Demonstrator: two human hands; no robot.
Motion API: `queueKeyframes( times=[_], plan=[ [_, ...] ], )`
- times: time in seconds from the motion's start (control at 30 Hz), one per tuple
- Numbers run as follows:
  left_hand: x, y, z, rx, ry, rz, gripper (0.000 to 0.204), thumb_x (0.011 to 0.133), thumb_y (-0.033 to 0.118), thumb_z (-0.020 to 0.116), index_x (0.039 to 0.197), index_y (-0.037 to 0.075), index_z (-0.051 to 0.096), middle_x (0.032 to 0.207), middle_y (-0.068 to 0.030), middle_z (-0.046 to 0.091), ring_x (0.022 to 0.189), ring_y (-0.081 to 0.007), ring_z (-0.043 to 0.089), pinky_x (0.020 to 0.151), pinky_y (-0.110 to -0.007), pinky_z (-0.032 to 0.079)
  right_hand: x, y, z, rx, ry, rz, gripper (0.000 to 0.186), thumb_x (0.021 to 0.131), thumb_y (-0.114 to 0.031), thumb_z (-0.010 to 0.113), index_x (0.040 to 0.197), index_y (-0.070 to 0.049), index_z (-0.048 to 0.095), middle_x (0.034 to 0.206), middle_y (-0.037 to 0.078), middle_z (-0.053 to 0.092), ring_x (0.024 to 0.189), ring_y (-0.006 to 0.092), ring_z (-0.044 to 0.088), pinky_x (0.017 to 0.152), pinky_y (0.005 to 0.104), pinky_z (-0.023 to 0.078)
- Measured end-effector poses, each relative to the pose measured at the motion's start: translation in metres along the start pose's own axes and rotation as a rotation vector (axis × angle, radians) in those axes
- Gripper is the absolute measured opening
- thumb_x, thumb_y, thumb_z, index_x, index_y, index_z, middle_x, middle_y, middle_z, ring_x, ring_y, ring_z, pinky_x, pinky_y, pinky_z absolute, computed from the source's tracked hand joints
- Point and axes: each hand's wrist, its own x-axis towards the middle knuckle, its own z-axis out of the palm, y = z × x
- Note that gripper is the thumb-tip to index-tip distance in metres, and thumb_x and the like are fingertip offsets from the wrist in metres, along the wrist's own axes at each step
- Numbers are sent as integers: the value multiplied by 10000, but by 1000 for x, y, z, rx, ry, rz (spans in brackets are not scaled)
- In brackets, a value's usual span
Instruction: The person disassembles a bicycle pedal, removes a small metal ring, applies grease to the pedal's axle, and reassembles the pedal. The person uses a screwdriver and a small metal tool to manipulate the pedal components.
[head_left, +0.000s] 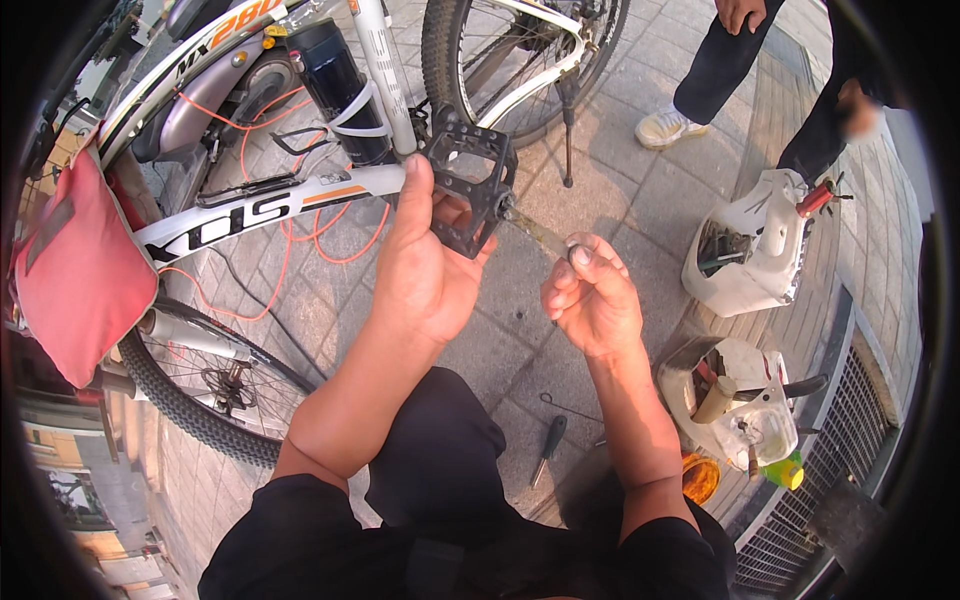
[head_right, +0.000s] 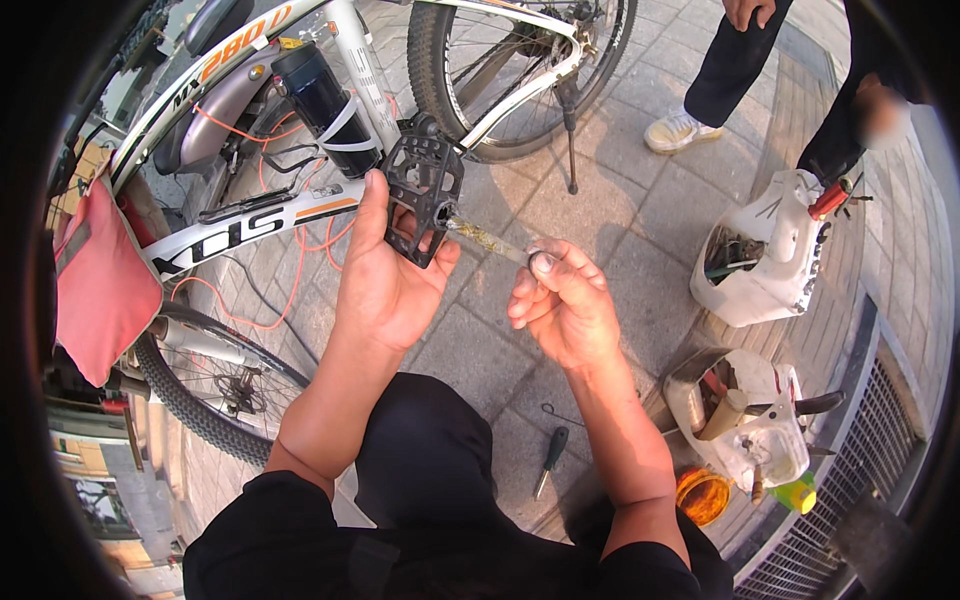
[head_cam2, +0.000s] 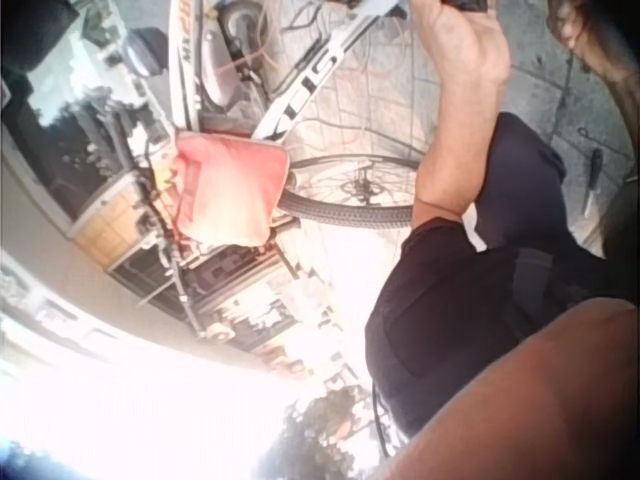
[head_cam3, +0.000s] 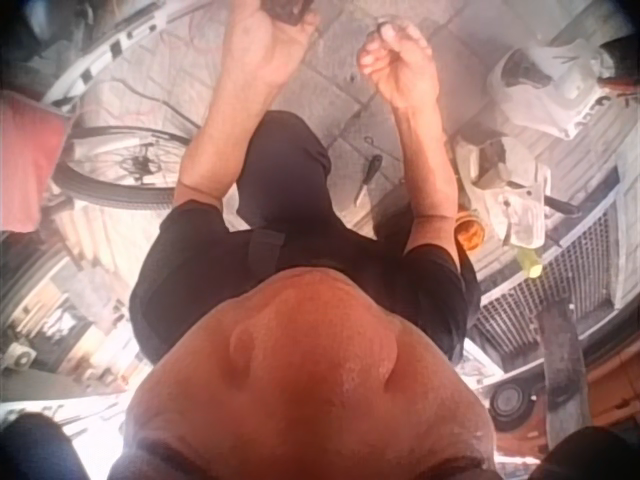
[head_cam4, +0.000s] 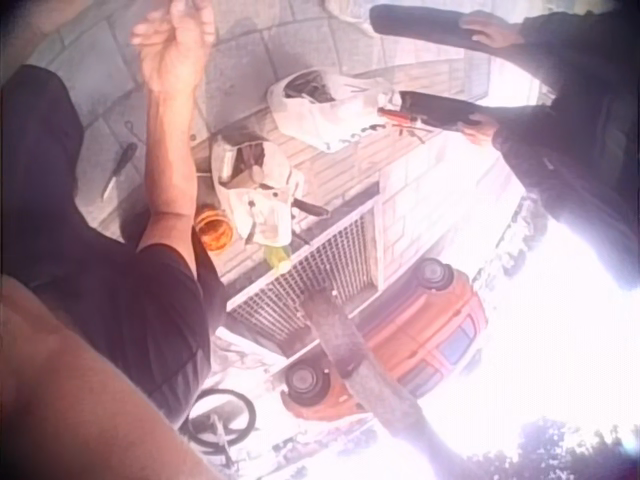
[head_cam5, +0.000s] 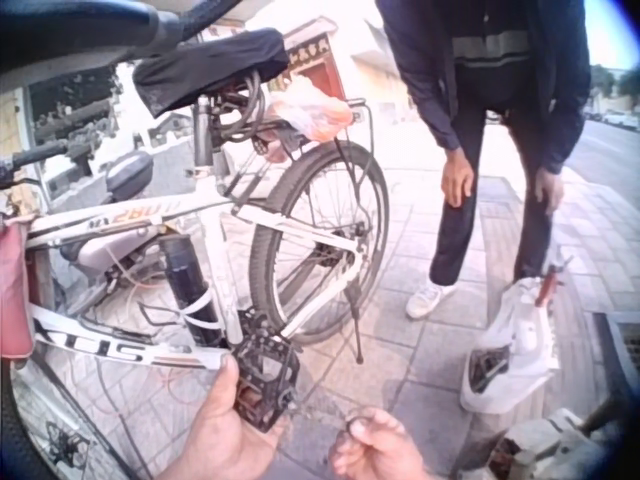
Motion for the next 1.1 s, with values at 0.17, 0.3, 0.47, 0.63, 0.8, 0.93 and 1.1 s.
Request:
queueKeyframes(
  times=[0.17,0.3,0.47,0.63,0.8,0.93,1.1],
  plan=[
    [-3,3,0,-10,-18,23,309,1085,486,662,1015,186,665,836,58,668,722,-95,596,674,-329,485,-2,2,4,-82,-8,-92,144,1043,-96,682,1168,-26,702,856,154,765,684,282,760,609,399,636],
    [-4,4,0,-8,-3,53,308,1083,487,665,1031,183,668,854,57,675,731,-92,599,676,-324,489,-6,-2,11,-184,-22,-193,140,1053,-81,665,1158,7,693,845,168,757,674,277,751,614,396,637],
    [-5,5,-1,-3,6,66,313,1075,494,675,1075,181,682,895,58,684,766,-88,607,679,-322,496,-8,-12,13,-212,-54,-241,132,1052,-63,650,1139,27,691,835,176,749,662,275,740,611,392,637],
    [-6,6,-3,-3,-18,78,312,1071,496,681,1087,184,686,915,60,686,789,-89,614,682,-322,500,-10,-15,16,-220,-60,-270,126,1049,-48,640,1134,31,689,842,177,746,669,269,739,608,391,638],
    [-8,6,0,2,-13,85,307,1070,492,684,1083,185,685,903,59,683,789,-92,624,684,-323,502,-10,-14,18,-242,-50,-286,123,1049,-45,639,1133,31,688,844,173,742,672,265,738,615,391,640],
    [-9,7,1,0,-37,96,312,1072,496,680,1080,184,686,891,57,683,786,-94,630,681,-322,500,-10,-15,21,-262,-43,-284,122,1050,-37,630,1126,41,684,838,171,742,669,262,737,612,382,634],
    [-2,5,-11,7,-69,144,329,1085,496,657,1070,170,696,928,37,716,809,-97,651,690,-317,490,-15,-21,32,-344,52,-272,117,1022,-9,630,1104,52,686,810,172,745,609,247,716,569,366,610]
  ],
)
